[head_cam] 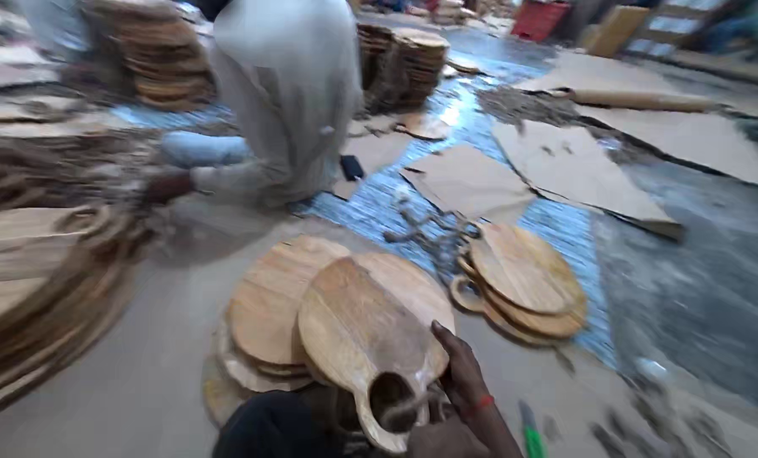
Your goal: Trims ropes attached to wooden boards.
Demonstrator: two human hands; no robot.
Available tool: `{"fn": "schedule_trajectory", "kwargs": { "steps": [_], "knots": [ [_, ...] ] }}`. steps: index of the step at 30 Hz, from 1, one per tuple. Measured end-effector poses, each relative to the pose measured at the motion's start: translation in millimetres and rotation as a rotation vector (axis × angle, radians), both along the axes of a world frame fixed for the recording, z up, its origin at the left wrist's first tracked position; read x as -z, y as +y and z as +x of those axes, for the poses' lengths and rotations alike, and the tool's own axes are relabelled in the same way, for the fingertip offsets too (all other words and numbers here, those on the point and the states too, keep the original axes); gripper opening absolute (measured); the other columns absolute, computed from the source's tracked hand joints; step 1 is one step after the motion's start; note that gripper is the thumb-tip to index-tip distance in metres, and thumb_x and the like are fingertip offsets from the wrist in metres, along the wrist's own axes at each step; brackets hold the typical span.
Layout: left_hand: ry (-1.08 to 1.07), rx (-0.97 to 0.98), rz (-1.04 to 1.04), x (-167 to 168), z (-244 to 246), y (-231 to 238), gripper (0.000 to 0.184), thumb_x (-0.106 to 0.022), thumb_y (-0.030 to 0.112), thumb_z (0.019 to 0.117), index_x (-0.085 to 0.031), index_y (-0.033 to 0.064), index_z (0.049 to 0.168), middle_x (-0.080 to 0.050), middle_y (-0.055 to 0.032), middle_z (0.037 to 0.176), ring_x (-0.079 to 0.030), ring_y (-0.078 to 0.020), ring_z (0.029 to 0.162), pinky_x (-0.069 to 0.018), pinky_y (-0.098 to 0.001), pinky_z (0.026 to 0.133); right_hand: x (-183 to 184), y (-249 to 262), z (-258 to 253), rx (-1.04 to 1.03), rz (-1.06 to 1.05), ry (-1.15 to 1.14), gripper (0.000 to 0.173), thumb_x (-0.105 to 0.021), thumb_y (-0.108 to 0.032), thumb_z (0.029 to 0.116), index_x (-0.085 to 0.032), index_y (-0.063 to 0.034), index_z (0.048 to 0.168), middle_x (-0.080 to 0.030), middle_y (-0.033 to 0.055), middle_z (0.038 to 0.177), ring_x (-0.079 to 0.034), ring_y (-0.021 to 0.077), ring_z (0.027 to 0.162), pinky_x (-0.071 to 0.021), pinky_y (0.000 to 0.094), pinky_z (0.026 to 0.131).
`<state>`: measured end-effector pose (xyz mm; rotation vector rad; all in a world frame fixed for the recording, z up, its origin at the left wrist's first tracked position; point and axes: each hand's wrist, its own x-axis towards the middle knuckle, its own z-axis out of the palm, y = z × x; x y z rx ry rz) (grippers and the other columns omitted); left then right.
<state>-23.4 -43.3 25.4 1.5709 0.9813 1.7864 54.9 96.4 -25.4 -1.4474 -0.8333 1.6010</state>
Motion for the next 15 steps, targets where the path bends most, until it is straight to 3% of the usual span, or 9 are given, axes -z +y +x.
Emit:
{"fn": "schedule_trajectory", "kwargs": {
  "steps": [1,4,7,9,11,15],
  "knots": [
    [-0.044,0.012,-0.004,-0.3,-0.8,2.8,0.058,-0.037,0.043,0.1109,-0.065,-0.0025,0.089,-0.066,-0.0124,0.077,-0.066,-0.0117,0.073,-0.0565,-0.0254,0.073,0.2,-0.6,17.8,0.117,0.005,0.024,0.031,-0.047,-0.021,0.1094,-0.065,0.0039,0.112,-0.074,0.0139,0.092,-0.073,0.0195,0.081,-0.0631,0.0374,0.071],
    [-0.074,-0.029,-0.029,-0.3,-2.0,8.2,0.051,-0.036,0.042,0.1111,-0.062,0.0027,0.093,-0.062,-0.0083,0.078,-0.062,-0.0071,0.071,-0.0537,-0.0198,0.069,-1.8,14.9,57.3,0.419,0.043,0.058,0.034,-0.045,-0.03,0.1105,-0.06,-0.0016,0.121,-0.07,0.0093,0.092,-0.07,0.0147,0.076,-0.0604,0.0309,0.065],
    [-0.049,-0.123,-0.142,0.0,-1.1,13.0,0.049,-0.039,0.042,0.1101,-0.061,0.0015,0.095,-0.063,-0.0081,0.081,-0.062,-0.005,0.074,-0.0539,-0.0194,0.071,5.3,54.0,87.5,0.551,0.078,0.175,0.034,-0.043,-0.032,0.1108,-0.05,-0.006,0.132,-0.064,0.0085,0.104,-0.066,0.0138,0.084,-0.0579,0.0282,0.073],
    [-0.089,-0.152,-0.282,3.0,-2.3,20.0,0.039,-0.045,0.031,0.1095,-0.063,-0.0028,0.1,-0.065,-0.0067,0.085,-0.061,-0.0023,0.073,-0.0532,-0.0185,0.068,9.6,77.5,95.5,0.604,0.06,0.253,0.031,-0.042,-0.03,0.1112,-0.047,-0.0077,0.133,-0.059,0.0074,0.104,-0.063,0.0127,0.084,-0.0559,0.0262,0.073],
    [-0.231,-0.147,-0.495,6.8,-6.9,33.6,0.025,-0.047,0.013,0.1052,-0.063,-0.0056,0.104,-0.066,-0.0048,0.088,-0.061,-0.0016,0.067,-0.0535,-0.0184,0.061,24.5,97.5,104.1,0.639,0.004,0.267,0.021,-0.043,-0.027,0.1111,-0.048,-0.0089,0.12,-0.058,0.0041,0.09,-0.062,0.0086,0.07,-0.0552,0.0216,0.063],
    [-0.781,-0.155,-0.826,26.4,-19.8,64.1,0.018,-0.044,0.007,0.1083,-0.058,-0.0041,0.108,-0.062,-0.0056,0.085,-0.064,-0.0108,0.067,-0.059,-0.026,0.069,45.2,100.6,113.3,0.718,-0.031,0.372,0.028,-0.037,-0.026,0.1128,-0.043,-0.0055,0.131,-0.057,0.0094,0.103,-0.064,0.0124,0.082,-0.0565,0.0226,0.071]
  ]
}}
